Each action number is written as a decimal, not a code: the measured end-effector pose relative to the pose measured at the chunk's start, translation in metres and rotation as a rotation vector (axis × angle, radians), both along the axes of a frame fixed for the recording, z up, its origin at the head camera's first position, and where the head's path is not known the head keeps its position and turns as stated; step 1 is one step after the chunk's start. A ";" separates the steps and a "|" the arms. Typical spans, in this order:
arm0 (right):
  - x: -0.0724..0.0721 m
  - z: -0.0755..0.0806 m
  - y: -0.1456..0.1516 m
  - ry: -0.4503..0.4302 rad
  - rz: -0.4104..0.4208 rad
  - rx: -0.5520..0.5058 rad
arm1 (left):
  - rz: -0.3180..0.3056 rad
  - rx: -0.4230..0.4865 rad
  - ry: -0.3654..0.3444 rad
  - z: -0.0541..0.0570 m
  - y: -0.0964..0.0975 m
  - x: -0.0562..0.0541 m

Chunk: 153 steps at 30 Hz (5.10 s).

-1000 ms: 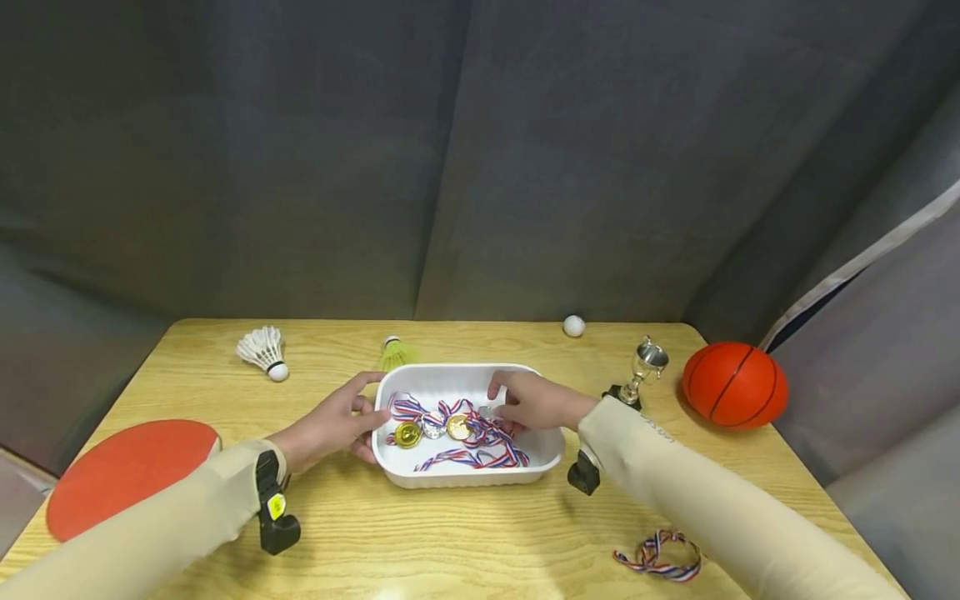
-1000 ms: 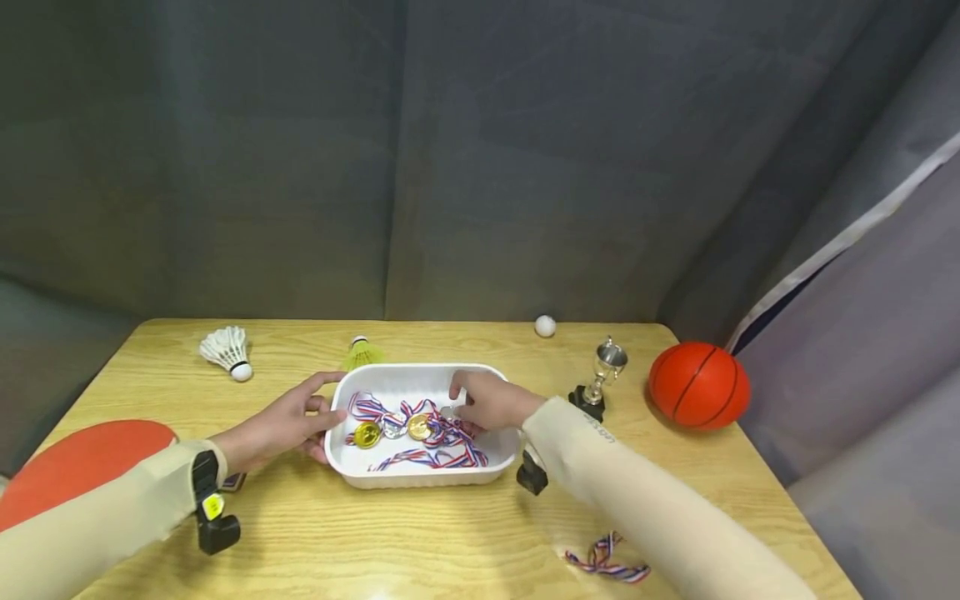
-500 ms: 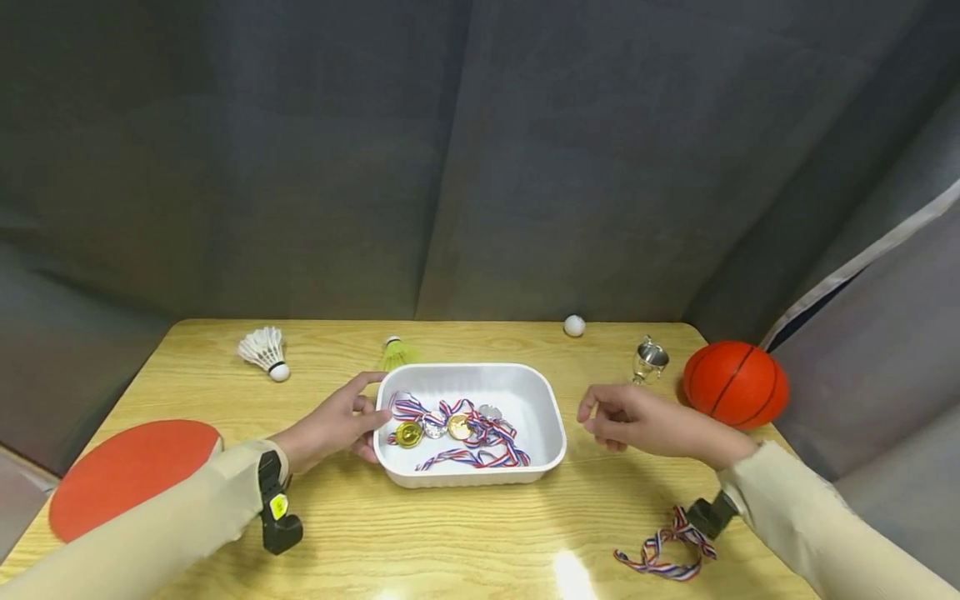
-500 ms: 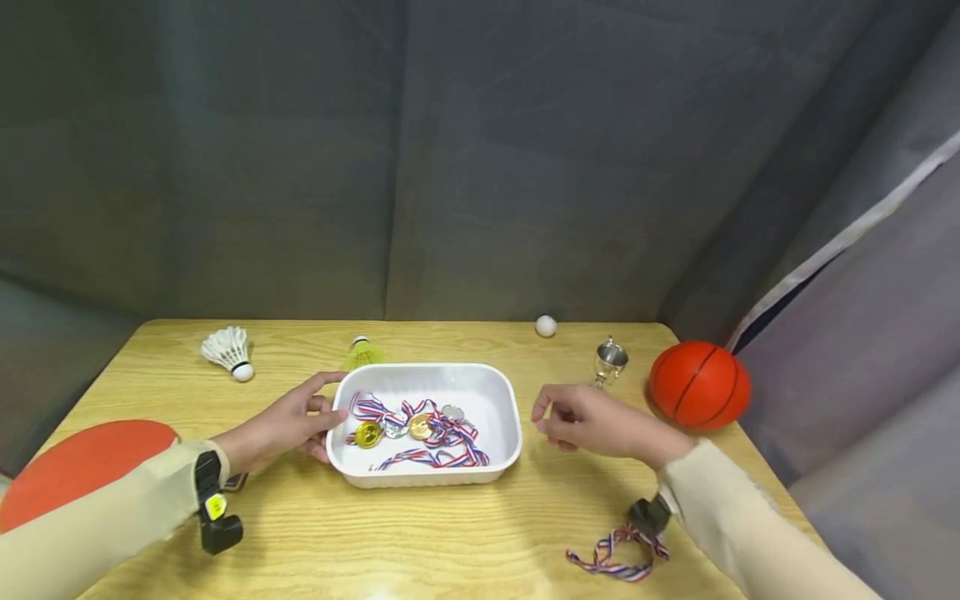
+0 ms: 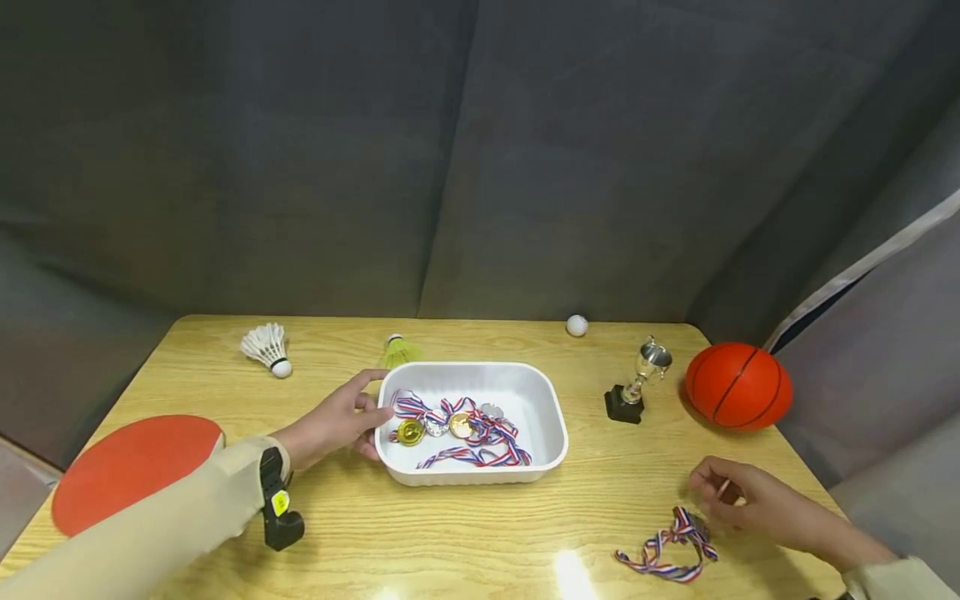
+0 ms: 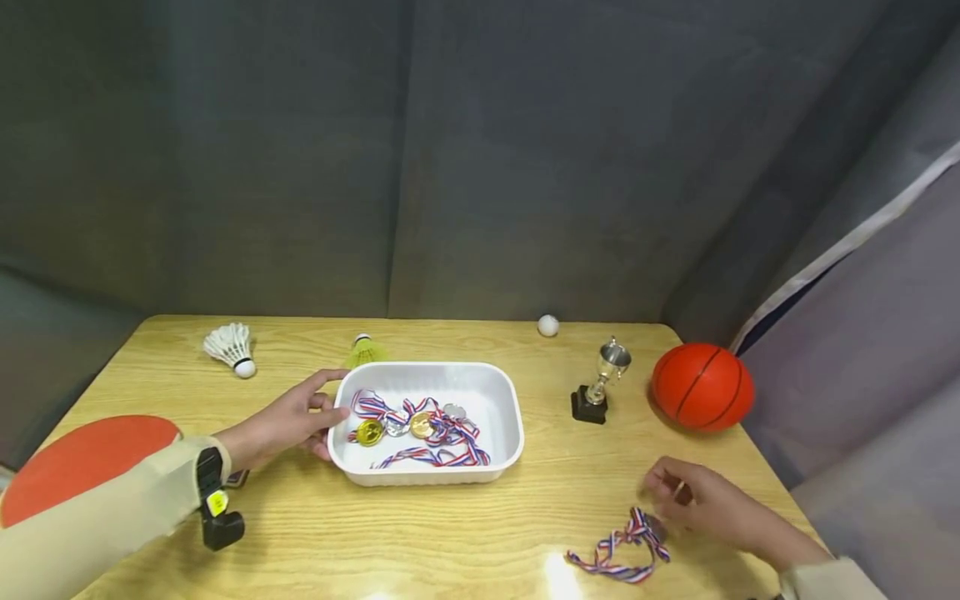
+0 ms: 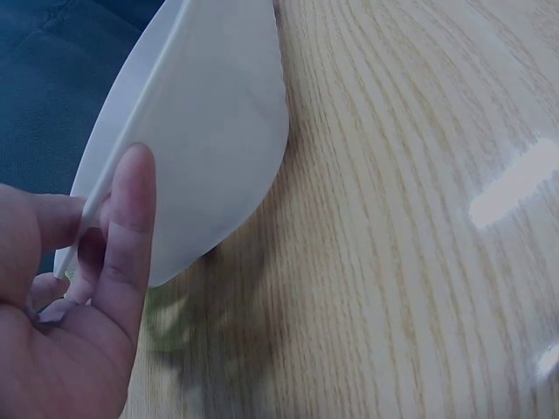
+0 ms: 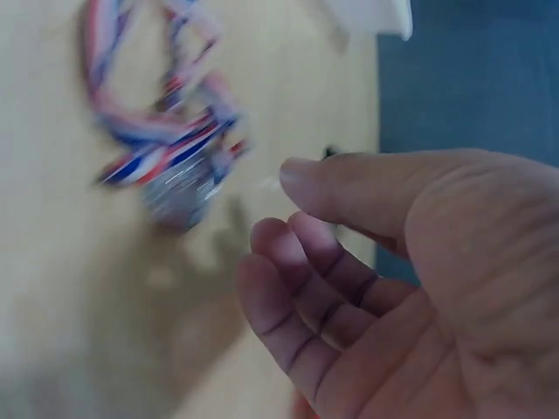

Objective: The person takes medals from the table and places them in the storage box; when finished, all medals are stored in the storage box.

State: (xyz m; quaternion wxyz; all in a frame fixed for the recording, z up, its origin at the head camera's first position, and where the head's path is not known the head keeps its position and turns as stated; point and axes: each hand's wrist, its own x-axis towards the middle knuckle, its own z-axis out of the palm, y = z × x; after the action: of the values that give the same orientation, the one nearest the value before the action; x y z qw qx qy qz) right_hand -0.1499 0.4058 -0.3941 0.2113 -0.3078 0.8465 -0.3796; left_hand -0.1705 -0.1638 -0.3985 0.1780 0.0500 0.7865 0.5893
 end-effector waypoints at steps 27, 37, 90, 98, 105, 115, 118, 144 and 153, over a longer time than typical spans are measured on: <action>0.010 -0.042 0.011 0.004 -0.019 -0.079 | 0.017 -0.008 -0.019 0.000 0.000 0.003; 0.010 -0.040 0.012 -0.037 -0.032 -0.052 | 0.009 -0.002 -0.014 0.003 -0.001 0.001; 0.012 -0.008 0.018 -0.469 0.032 -0.433 | 0.008 -0.009 -0.017 0.003 0.001 0.003; 0.002 0.024 0.006 -0.368 0.059 -0.466 | 0.012 0.001 -0.012 0.003 0.001 0.002; -0.006 0.062 -0.009 -0.192 0.035 -0.484 | 0.014 0.001 -0.018 0.003 0.001 0.002; -0.022 0.122 -0.055 -0.069 0.062 -0.564 | 0.010 0.009 -0.013 0.001 0.000 0.002; -0.025 0.139 -0.071 -0.011 0.066 -0.577 | 0.005 0.009 -0.011 0.001 -0.001 0.001; -0.063 0.106 -0.210 -0.081 0.139 -0.314 | 0.007 0.010 -0.005 0.003 0.003 0.002; -0.083 0.074 -0.203 -0.187 0.113 -0.071 | 0.010 0.002 -0.007 0.004 0.004 0.001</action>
State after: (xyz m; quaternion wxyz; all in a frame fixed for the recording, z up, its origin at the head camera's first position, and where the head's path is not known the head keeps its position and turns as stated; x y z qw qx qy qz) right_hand -0.2331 0.2032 -0.3205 0.2993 -0.3256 0.7904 -0.4239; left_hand -0.1700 -0.1597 -0.3945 0.1777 0.0443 0.7857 0.5909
